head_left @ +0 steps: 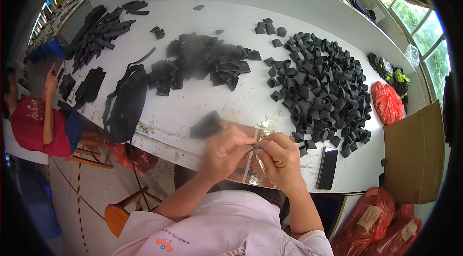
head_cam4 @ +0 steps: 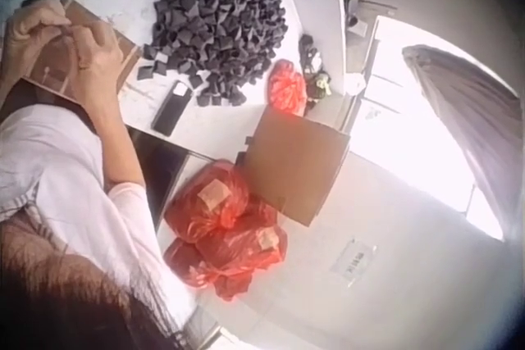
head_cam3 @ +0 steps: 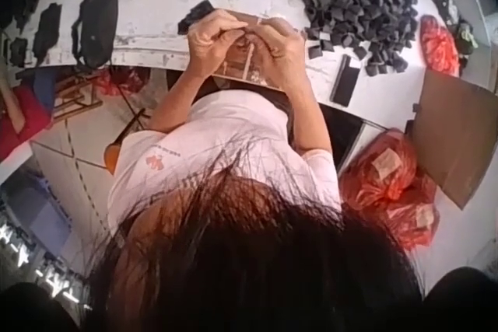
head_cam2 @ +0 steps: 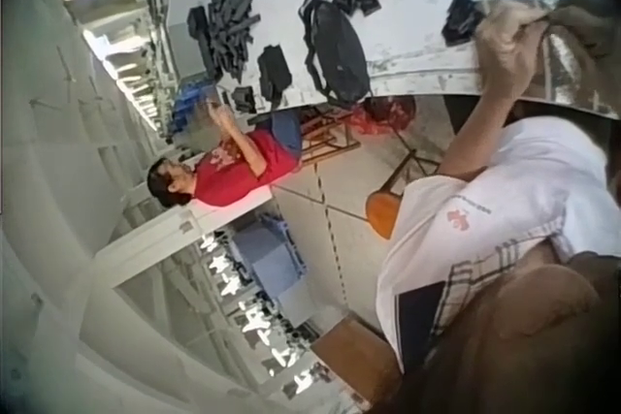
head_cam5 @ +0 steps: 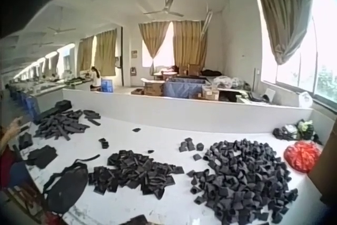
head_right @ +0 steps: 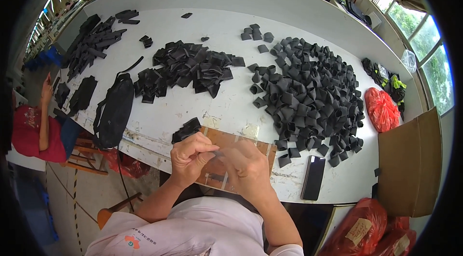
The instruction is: Assembling small black foam components by applying adhesive and joining pieces at a factory workbench.
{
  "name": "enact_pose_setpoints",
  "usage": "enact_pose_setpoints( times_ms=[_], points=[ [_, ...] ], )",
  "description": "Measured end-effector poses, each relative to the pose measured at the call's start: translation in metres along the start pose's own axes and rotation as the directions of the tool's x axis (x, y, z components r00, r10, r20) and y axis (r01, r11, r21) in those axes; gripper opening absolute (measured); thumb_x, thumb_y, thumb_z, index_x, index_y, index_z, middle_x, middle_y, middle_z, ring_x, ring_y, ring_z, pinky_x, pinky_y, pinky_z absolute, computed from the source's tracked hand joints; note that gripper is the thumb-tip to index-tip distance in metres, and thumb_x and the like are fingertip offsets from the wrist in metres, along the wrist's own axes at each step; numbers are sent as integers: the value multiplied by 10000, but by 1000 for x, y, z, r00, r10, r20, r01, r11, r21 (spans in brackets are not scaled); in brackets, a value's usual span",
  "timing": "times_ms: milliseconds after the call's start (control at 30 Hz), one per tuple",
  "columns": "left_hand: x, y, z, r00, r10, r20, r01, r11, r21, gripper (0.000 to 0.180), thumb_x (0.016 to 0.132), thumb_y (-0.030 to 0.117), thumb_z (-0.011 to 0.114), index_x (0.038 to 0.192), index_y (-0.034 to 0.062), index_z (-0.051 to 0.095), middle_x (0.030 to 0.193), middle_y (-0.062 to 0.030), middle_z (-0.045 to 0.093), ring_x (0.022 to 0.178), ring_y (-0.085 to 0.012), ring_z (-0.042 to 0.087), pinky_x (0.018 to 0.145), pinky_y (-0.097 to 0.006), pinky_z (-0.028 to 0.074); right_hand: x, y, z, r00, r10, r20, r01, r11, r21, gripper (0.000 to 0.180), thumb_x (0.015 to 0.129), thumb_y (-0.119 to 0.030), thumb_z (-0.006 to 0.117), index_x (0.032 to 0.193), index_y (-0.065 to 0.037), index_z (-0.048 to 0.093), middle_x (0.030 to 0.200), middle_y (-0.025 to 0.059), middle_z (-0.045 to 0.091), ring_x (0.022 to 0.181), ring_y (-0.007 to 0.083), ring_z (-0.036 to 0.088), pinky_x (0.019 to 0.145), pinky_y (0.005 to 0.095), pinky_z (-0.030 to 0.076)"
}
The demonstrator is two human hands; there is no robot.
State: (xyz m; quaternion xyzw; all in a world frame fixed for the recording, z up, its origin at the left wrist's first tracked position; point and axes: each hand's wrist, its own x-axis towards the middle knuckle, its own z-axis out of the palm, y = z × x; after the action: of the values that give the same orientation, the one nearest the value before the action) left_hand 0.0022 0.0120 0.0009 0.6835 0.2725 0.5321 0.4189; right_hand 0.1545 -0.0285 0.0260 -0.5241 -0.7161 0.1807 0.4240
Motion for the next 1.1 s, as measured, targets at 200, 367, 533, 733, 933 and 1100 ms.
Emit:
enact_pose_setpoints(
  times_ms=[200, 367, 533, 733, 933, 1100],
  points=[
    [0, 6, 5, 999, -32, 2, 32, 999, 15, 99, 734, -14, 635, 827, 20, 626, 718, -53, 551, 605, -110, 473, 498, -206, 343, 2, -9, -5, 999, 17, -39, -17, 1000, -10, 158, 653, -28, 669, 799, -29, 609, 676, 72, 529, 575, 219, 506, 501, 304, 406],
    [1, 3, -1, 1000, -27, 13, 26, 997, 69, 108, 734, -11, 638, 833, 31, 625, 729, -52, 550, 603, -110, 469, 500, -203, 341, 2, -4, 2, 995, -89, -35, 85, 992, -96, 106, 683, -27, 654, 749, -11, 574, 655, 84, 520, 545, 222, 487, 493, 295, 396],
    [-4, -9, -1, 998, 58, -15, -56, 990, 133, 104, 759, -3, 616, 858, 30, 610, 741, -56, 551, 630, -116, 494, 530, -211, 371, 2, 4, 9, 990, -112, -85, 105, 991, -82, 115, 650, 14, 638, 727, -13, 557, 609, 69, 496, 527, 198, 489, 453, 293, 382],
    [-52, -57, -12, 979, -175, -103, 202, 868, 454, 232, 721, -40, 517, 946, 2, 553, 903, -127, 544, 824, -270, 537, 693, -304, 443, 23, 20, -27, 863, 480, -159, -237, 662, 711, 213, 880, -189, 515, 871, 16, 572, 653, 28, 574, 544, 52, 473, 455, 191, 355],
    [-82, -89, -23, 947, -234, 219, -44, 583, 812, 119, 684, -40, 510, 798, -7, 523, 904, -130, 505, 866, -291, 496, 758, -352, 436, -51, 36, 14, 719, 692, 63, -572, 539, 619, 233, 890, -206, 504, 863, 9, 590, 611, 8, 536, 507, 49, 452, 457, 169, 355],
    [-76, -98, -33, 911, -190, 367, -209, 555, 805, 40, 660, -5, 503, 675, 30, 489, 806, -100, 490, 845, -266, 472, 691, -321, 437, -83, 31, 44, 742, 628, 234, -651, 593, 474, 165, 872, -134, 533, 849, 16, 597, 626, 23, 567, 564, 52, 528, 475, 173, 413]
  ],
)
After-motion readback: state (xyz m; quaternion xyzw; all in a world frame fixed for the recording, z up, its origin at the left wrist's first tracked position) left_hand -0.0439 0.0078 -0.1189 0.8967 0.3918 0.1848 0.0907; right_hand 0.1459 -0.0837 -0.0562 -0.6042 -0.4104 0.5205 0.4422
